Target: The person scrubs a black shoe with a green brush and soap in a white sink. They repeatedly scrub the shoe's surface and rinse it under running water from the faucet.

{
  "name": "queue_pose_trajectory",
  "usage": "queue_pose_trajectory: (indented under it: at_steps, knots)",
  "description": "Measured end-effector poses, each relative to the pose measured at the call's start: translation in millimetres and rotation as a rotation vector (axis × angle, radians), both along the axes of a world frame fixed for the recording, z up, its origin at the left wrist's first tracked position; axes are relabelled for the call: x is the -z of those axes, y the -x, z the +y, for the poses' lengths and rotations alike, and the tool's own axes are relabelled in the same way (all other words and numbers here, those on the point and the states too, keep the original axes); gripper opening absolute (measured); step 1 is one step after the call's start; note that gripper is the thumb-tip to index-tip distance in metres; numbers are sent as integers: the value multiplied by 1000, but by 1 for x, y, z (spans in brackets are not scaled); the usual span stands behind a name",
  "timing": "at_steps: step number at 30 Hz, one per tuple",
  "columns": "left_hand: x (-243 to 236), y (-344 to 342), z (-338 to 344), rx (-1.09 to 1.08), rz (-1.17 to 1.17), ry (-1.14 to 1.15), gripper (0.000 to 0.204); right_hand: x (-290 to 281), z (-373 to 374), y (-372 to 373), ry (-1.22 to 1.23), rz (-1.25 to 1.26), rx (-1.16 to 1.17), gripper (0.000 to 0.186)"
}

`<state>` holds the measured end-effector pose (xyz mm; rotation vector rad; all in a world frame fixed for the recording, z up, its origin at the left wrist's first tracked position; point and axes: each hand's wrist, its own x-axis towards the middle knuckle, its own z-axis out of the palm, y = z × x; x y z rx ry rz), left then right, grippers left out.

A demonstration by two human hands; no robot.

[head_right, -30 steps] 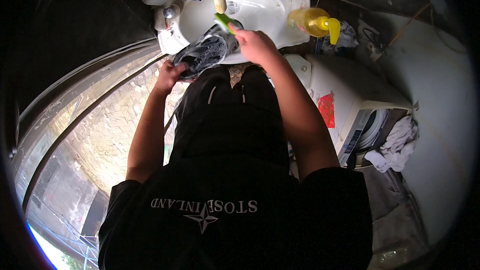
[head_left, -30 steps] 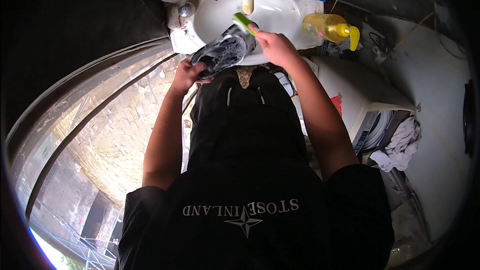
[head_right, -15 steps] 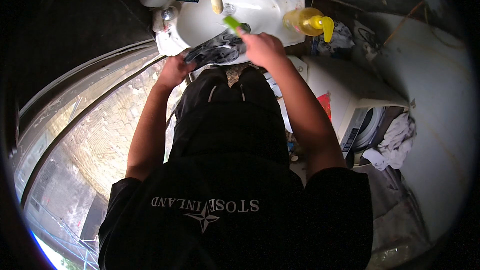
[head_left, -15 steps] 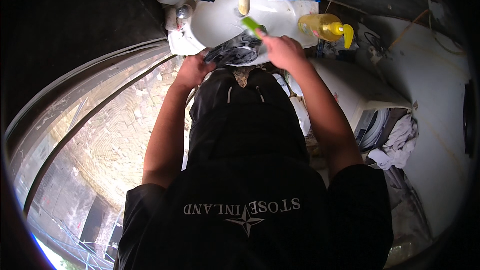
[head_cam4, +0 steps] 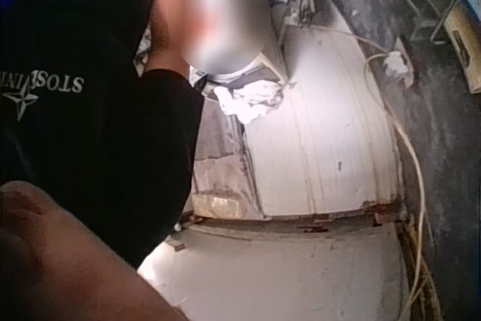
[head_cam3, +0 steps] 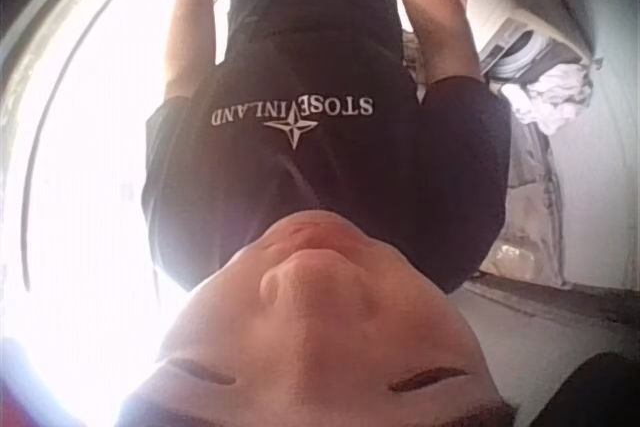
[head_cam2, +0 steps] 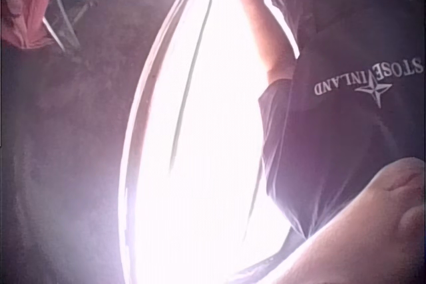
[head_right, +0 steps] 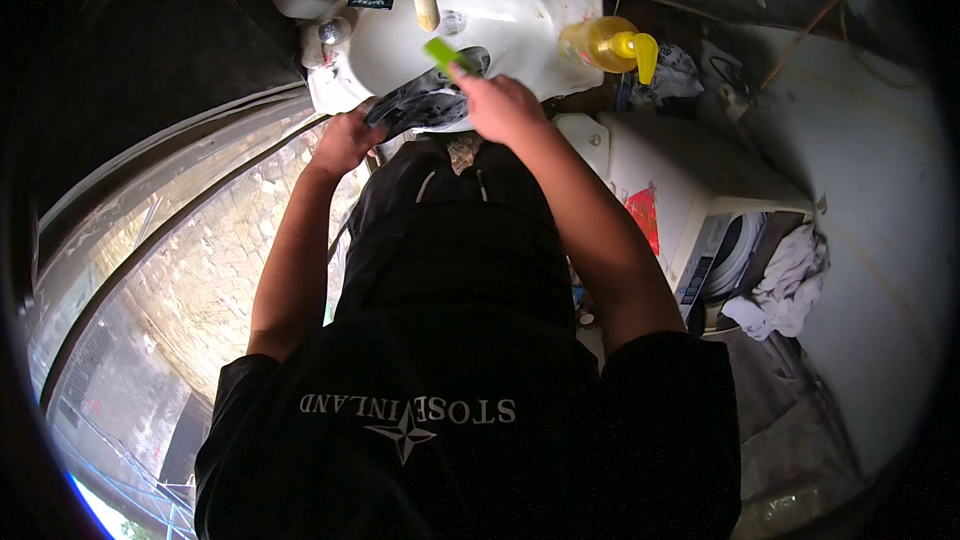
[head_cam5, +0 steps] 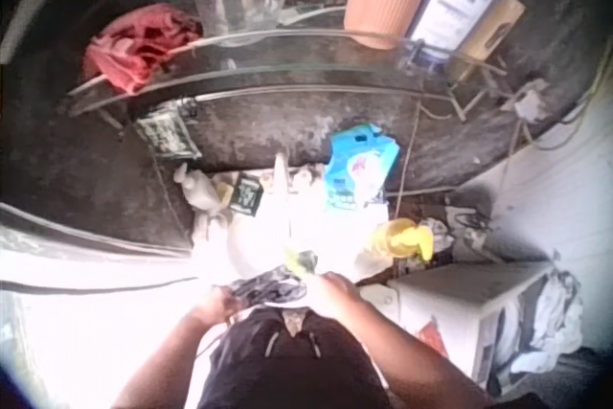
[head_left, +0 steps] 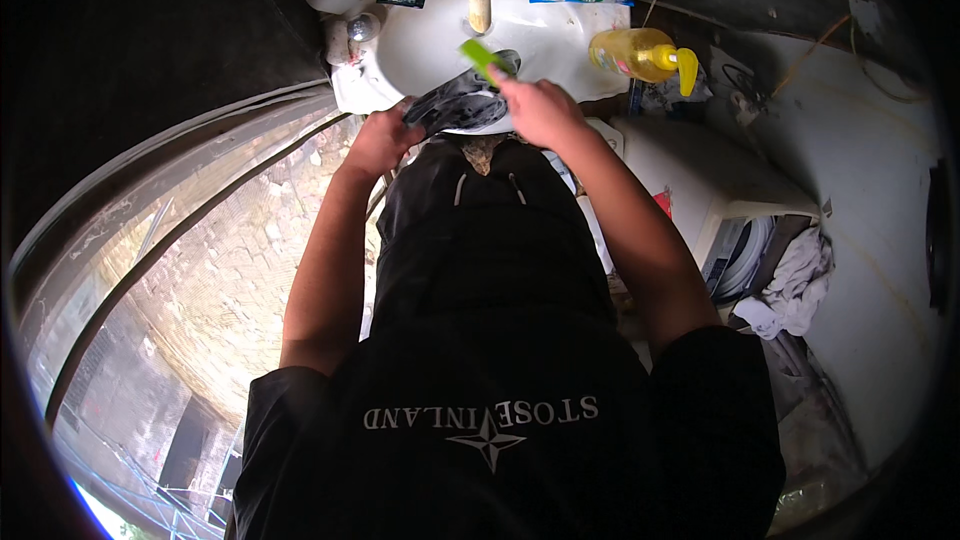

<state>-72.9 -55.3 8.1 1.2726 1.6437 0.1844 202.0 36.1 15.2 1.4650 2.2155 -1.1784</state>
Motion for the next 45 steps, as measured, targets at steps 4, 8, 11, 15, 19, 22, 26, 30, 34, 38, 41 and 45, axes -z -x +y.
queue_pose_trajectory:
  at_steps: [4, 8, 11, 15, 19, 22, 26, 30, 34, 38, 41, 45]
  knots:
    - [0, -7, 1, 116, 185, -211, 49, -13, -23, 9, -136, 168, 3, 59]
    - [-4, -23, 9, -79, 200, -323, 39, -35, -27, 21, -23, 132, 43, 57]
    - [-10, -27, 14, -69, 254, -299, 38, -46, -30, 23, -97, 206, 44, 55]
    - [-11, -36, 20, -86, 259, -316, 35, -40, -26, 19, -132, 174, 118, 53]
    - [-18, -49, 27, -105, 290, -336, 33, -42, -36, 11, -202, 249, 66, 58]
    - [-18, -52, 30, -76, 304, -355, 32, -34, -26, 8, -264, 135, 120, 60]
    - [-17, -51, 33, -27, 308, -394, 31, -38, -40, 8, -272, 286, 26, 66]
    - [-20, -50, 33, 46, 303, -448, 30, -23, -19, 3, -139, -60, 159, 53]
    - [-37, -47, 30, 237, 216, -463, 25, -18, -4, -12, 36, 136, 190, 46]
    - [-29, -37, 35, 409, 282, -795, 25, -8, 5, -32, 178, 309, 123, 42]
    - [-19, -41, 35, 101, 144, -792, 61, -14, 6, -37, 358, 357, 200, 42]
    - [29, -53, 27, -385, -121, -525, 79, -22, -1, -33, 478, 353, 374, 42]
